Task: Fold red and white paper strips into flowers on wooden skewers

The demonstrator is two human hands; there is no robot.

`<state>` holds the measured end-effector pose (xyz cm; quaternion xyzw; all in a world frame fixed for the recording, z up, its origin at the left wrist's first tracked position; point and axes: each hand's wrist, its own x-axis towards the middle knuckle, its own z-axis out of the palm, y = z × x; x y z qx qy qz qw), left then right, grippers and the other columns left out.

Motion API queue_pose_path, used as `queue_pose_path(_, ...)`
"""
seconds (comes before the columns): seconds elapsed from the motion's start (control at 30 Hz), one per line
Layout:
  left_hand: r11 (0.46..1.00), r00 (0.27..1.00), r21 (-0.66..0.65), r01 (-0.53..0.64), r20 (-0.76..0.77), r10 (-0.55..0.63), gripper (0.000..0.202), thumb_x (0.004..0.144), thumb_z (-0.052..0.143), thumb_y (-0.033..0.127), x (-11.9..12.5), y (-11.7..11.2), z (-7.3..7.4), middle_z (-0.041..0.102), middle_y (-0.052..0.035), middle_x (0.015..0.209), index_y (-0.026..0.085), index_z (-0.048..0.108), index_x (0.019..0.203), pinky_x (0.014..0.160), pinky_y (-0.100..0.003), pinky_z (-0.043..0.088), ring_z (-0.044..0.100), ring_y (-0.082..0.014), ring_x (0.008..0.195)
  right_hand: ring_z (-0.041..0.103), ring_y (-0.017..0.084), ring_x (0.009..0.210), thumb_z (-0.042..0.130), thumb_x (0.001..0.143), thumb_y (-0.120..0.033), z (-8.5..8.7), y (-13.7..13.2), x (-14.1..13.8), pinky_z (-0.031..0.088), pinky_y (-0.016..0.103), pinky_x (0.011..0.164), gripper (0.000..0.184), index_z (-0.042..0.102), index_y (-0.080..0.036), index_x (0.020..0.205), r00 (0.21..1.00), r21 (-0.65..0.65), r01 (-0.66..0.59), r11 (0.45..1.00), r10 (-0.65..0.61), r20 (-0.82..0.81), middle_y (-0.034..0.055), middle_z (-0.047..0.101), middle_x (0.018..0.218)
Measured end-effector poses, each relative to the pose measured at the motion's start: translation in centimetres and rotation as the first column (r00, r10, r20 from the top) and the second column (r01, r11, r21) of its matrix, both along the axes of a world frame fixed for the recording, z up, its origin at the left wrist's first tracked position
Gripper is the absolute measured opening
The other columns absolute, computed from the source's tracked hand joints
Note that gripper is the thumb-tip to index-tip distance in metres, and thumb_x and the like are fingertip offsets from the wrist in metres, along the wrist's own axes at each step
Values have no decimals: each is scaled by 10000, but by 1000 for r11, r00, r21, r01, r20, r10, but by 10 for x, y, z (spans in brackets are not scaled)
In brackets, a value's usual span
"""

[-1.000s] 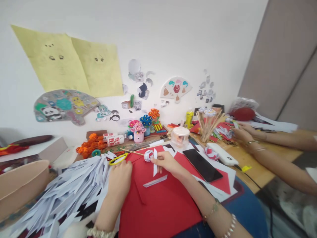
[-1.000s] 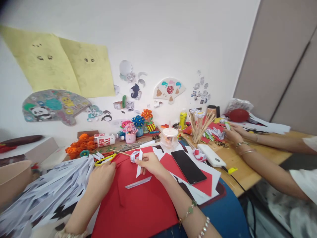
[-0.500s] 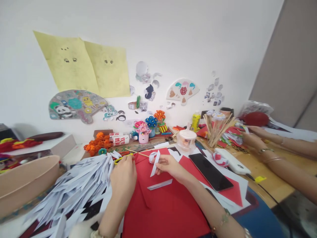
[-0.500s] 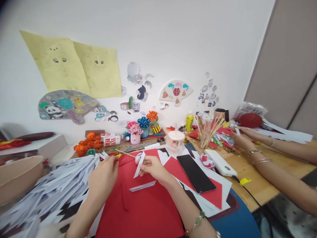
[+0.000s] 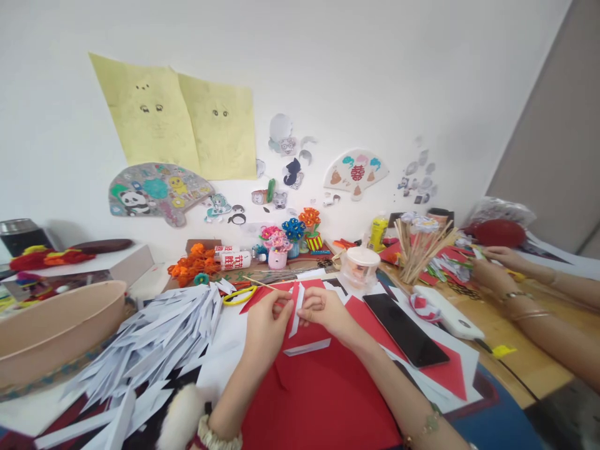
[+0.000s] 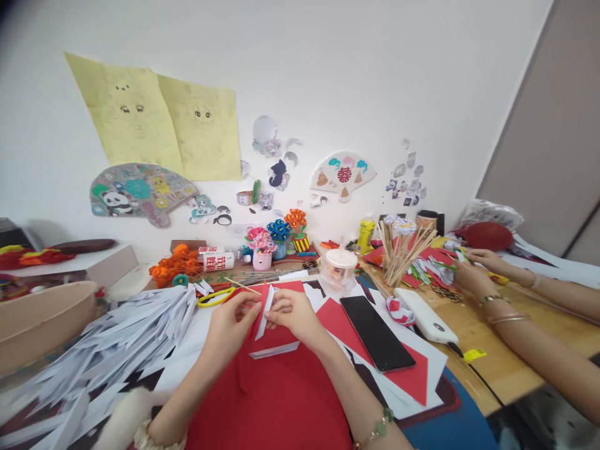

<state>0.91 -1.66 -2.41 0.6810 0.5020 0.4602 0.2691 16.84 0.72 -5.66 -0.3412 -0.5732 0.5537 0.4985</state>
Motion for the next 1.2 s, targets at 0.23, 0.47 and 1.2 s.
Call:
queue_pose_path(0.23,999,997,-24,35,64,-34,196,762,570,317,1,-1,0,721,-50,783,160,653,845,599,-263,496,659,-175,630,655,161,528,848,589,-464,5,-3,1,519,282,566,413,591,-172,728,1000,43,-22,999,22,3,2,684,579)
queue_pose_path(0.47,996,992,-51,69,109,-63,211,731,608,325,2,-1,0,716,-59,764,146,654,832,588,-254,484,660,-176,634,659,158,516,847,595,-458,5,-2,2,513,269,539,410,589,-165,721,997,20,-81,997,81,-4,0,680,573)
queue_pose_path(1.2,991,980,-85,101,178,-84,299,691,632,404,1,-1,-1,712,-88,791,133,646,815,593,-270,499,653,-184,639,634,140,519,798,682,-450,8,-7,4,502,264,550,346,645,-144,733,987,60,-156,986,153,48,14,686,586)
